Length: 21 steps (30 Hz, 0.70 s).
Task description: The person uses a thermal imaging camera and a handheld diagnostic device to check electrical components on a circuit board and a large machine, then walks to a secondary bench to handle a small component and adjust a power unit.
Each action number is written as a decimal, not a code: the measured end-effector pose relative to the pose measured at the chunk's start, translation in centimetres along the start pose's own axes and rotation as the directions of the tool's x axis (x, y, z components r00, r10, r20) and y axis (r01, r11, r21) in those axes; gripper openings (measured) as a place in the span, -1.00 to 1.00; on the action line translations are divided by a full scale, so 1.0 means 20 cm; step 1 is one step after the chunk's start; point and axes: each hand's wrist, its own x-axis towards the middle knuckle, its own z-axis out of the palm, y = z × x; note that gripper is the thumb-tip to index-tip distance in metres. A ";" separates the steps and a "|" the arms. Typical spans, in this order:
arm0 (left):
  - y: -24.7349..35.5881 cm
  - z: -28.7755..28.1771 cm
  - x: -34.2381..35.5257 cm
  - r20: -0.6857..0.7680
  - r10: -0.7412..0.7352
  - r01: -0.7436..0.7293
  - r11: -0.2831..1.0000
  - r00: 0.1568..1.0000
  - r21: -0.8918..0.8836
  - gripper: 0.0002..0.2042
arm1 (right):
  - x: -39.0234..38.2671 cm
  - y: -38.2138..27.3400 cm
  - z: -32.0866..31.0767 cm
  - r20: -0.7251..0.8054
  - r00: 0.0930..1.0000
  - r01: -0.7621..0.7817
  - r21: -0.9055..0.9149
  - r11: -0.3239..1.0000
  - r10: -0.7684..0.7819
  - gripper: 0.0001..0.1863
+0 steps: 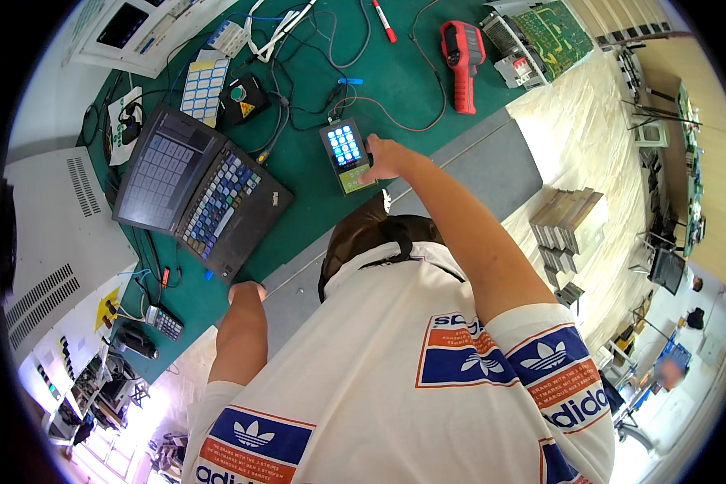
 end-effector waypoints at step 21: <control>0.00 0.01 0.04 0.018 -0.009 0.010 0.998 1.000 -0.055 -0.64 | 0.01 -0.03 0.05 -0.088 0.996 -0.033 -0.076 0.997 0.027 -0.02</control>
